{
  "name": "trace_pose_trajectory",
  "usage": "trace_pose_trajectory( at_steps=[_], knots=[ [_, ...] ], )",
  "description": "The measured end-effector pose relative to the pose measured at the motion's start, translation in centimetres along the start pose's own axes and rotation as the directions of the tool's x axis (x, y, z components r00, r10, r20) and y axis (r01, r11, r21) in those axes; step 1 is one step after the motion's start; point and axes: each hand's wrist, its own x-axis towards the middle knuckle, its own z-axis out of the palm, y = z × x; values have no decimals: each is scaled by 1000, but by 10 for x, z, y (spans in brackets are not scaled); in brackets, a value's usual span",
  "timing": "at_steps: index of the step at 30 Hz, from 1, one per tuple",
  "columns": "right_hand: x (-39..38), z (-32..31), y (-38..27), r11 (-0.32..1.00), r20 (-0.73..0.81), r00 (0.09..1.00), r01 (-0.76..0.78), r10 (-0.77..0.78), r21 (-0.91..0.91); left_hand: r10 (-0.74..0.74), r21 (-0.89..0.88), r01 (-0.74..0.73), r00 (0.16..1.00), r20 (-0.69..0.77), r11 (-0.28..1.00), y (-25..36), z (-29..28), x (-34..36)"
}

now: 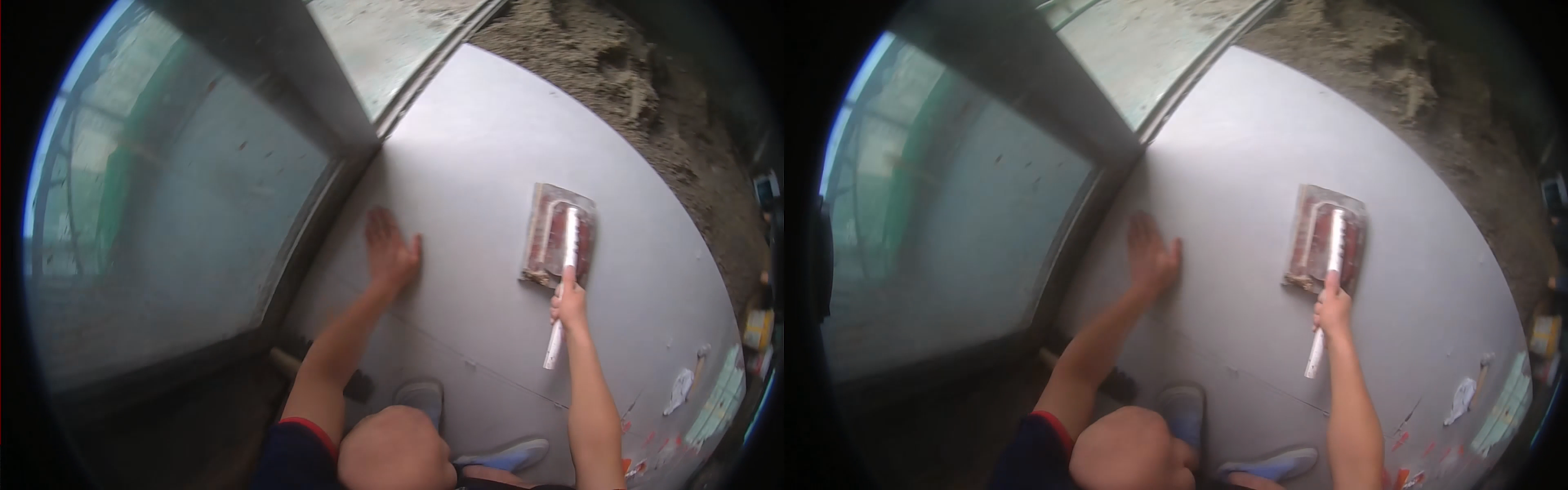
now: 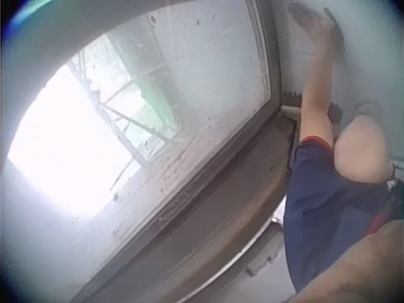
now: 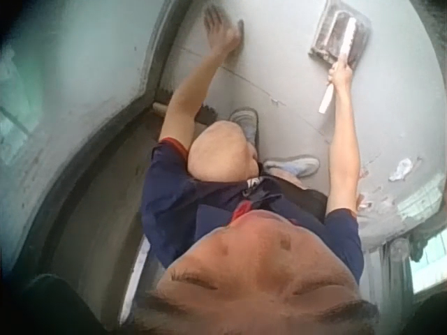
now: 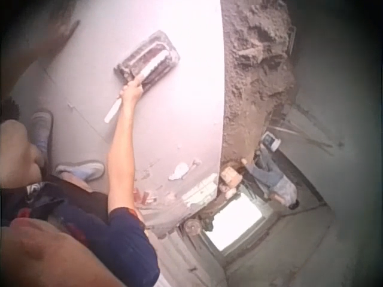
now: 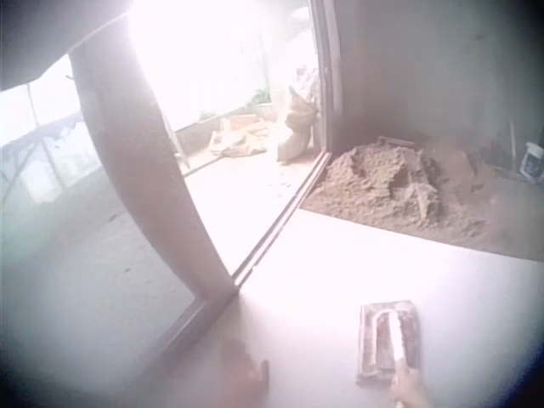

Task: The person applies grout or mortar to floor tiles using a trowel and kemudian wipes the tile surface with a cloth before inserting plastic spacers into the joints.

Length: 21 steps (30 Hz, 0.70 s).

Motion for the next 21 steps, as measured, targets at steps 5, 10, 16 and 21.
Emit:
trace_pose_trajectory(
  at_steps=[5,10,16,21],
  knots=[
    [7,-10,14,973,110,984,-156,139,170,200,-42,-195,953,228,980,22,-9,-67],
    [21,-20,2,973,87,990,-128,113,191,336,-160,-296,857,390,942,-12,-17,-97],
    [45,-18,16,924,-69,997,-1,30,381,362,-133,-341,803,474,931,-49,-20,-170],
    [17,-27,-18,985,-79,983,-159,164,65,377,-155,-345,821,428,926,-50,-10,-130]
  ],
)
